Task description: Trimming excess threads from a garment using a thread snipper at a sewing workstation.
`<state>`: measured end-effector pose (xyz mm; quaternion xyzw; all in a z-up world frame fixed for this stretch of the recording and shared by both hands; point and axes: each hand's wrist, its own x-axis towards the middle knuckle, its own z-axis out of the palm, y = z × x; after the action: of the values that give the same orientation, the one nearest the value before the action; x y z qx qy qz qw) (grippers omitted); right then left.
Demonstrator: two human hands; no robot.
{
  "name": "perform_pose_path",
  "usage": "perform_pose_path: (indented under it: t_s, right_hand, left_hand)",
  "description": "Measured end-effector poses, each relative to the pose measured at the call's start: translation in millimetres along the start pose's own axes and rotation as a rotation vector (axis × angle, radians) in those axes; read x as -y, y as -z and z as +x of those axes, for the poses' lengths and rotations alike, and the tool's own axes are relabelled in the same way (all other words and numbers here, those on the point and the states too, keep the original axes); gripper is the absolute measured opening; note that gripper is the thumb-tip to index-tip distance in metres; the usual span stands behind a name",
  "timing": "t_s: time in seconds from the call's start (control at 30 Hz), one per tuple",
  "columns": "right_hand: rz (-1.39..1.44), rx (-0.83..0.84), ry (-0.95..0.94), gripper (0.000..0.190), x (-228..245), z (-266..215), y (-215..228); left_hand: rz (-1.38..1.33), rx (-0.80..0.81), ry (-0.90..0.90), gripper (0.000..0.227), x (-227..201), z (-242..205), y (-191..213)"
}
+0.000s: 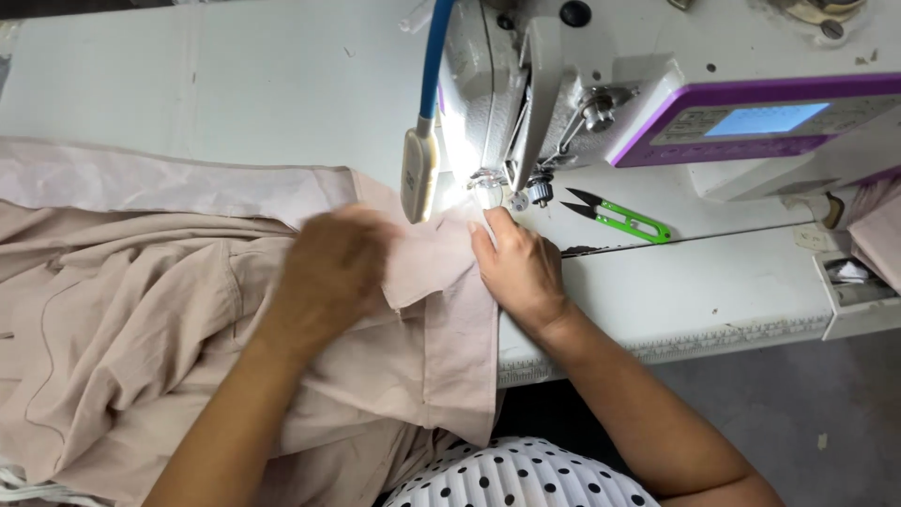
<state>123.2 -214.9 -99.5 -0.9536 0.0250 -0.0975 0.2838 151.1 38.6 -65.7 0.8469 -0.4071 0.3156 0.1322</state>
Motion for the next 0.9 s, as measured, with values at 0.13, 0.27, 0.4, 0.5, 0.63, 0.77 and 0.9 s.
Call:
perform_pose_path:
  t_s: [0.13,0.27,0.4,0.5,0.63,0.77,0.9]
  right_hand:
    - [-0.232,0.085,-0.044,0.025,3.7,-6.8,4.1]
    - [-0.174,0.073,-0.043,0.029,15.9,-21.7,31.4]
    - [-0.236,0.011,0.227,0.024,20.6,-27.0,39.2]
    - [-0.121,-0.035,0.397,0.033,6.9,-13.7,23.1]
    - [-0.019,-0.165,0.508,0.012,-19.4,8.5,-1.4]
    - [0.026,-0.157,0.476,0.009,-23.8,-0.4,-5.1]
    - [0.162,-0.099,0.372,0.014,-29.7,-6.6,9.9]
  left_hand:
    - [-0.168,0.132,-0.023,0.04,-22.7,-6.3,-66.5]
    - [-0.022,0.28,0.044,0.043,-35.4,-9.1,-30.2]
    - [0.003,0.212,0.091,0.036,-38.6,-24.1,-36.9]
    - [-0.121,0.201,0.128,0.03,-25.4,-2.3,-44.3]
    - [-0.213,0.327,0.12,0.036,7.6,7.3,-79.3]
    - [-0.26,0.272,0.001,0.031,1.9,15.4,-54.9]
    - [0.171,0.059,-0.289,0.015,-8.5,19.6,-12.8]
